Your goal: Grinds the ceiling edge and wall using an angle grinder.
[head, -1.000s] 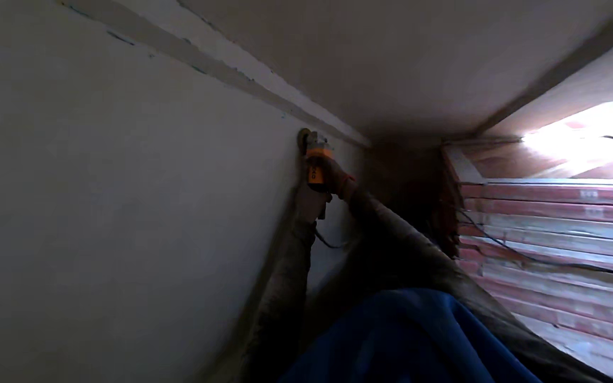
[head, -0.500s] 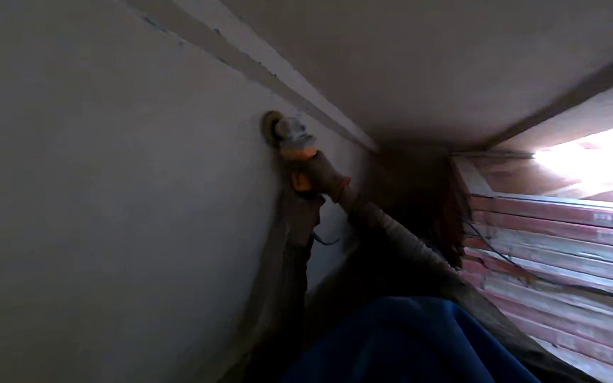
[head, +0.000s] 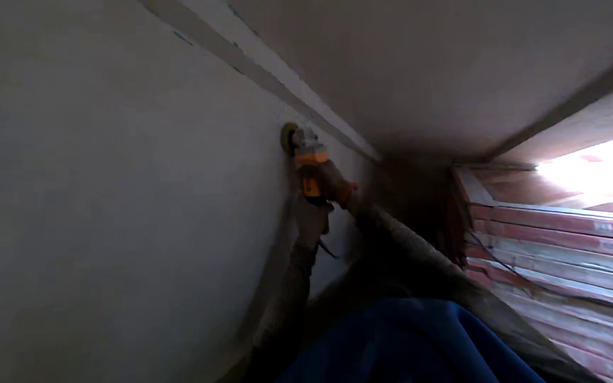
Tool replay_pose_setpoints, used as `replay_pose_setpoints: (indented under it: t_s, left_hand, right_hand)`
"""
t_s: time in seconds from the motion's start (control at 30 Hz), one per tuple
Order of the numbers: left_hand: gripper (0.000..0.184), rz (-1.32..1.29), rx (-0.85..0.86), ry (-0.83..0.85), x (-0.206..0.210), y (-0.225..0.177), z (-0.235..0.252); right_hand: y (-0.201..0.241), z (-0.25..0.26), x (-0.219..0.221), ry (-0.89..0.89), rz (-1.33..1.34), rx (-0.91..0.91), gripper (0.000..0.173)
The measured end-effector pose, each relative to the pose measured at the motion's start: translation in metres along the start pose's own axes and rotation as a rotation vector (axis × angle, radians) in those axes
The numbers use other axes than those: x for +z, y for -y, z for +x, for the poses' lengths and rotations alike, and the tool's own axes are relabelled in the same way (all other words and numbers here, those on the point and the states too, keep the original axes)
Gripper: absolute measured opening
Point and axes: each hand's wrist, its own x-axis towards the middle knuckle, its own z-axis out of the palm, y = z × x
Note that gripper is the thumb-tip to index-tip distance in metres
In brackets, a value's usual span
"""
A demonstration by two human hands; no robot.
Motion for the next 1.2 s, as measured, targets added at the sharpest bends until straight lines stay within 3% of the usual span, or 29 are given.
replay_pose_setpoints:
  t_s: [0.1, 0.23, 0.33, 0.47, 0.57, 0.7, 0.87, 1.03, 1.1, 1.2]
  left_hand:
    - [0.061, -0.088, -0.012, 0.005, 0.013, 0.013, -0.021]
    - [0.06, -0.072, 0.067, 0.025, 0.001, -0.005, 0.01]
    - [0.06, -0.014, 0.049, 0.018, -0.003, -0.01, 0.019]
    - [0.057, -0.097, 0.014, 0.015, 0.019, 0.025, 0.002]
    - [0.058, -0.022, 0.033, 0.041, 0.007, 0.005, 0.0]
    - [0.053, -0.014, 0.049, -0.067, -0.015, -0.017, 0.006]
    - [0.063, -0.216, 0.206, -0.288, -0.008, 0.0, -0.025]
    - [0.05, -0.089, 0.058, -0.009, -0.022, -0.014, -0.011]
    - [0.049, -0.045, 0.065, -0.003, -0.022, -0.019, -0.002]
    - [0.054, -0.105, 0.125, -0.122, -0.024, -0.023, 0.005]
  right_hand:
    - [-0.009, -0.007, 0.002, 0.065, 0.071, 0.031, 0.035]
    - [0.013, -0.012, -0.003, 0.007, -0.129, -0.009, 0.038]
    - [0.014, -0.011, -0.006, -0.012, -0.06, -0.011, 0.042]
    - [-0.008, 0.002, -0.002, 0.056, 0.055, 0.003, 0.036]
    - [-0.002, -0.013, -0.004, 0.039, 0.001, 0.014, 0.036]
    - [0.046, -0.044, 0.016, -0.028, -0.064, -0.025, 0.038]
    - [0.059, -0.08, 0.031, 0.158, -0.265, -0.156, 0.039]
    - [0.025, -0.023, 0.015, 0.063, -0.056, -0.061, 0.042]
    - [0.031, -0.02, 0.01, 0.051, -0.039, -0.068, 0.041]
    - [0.061, -0.038, 0.02, 0.064, -0.126, -0.1, 0.039]
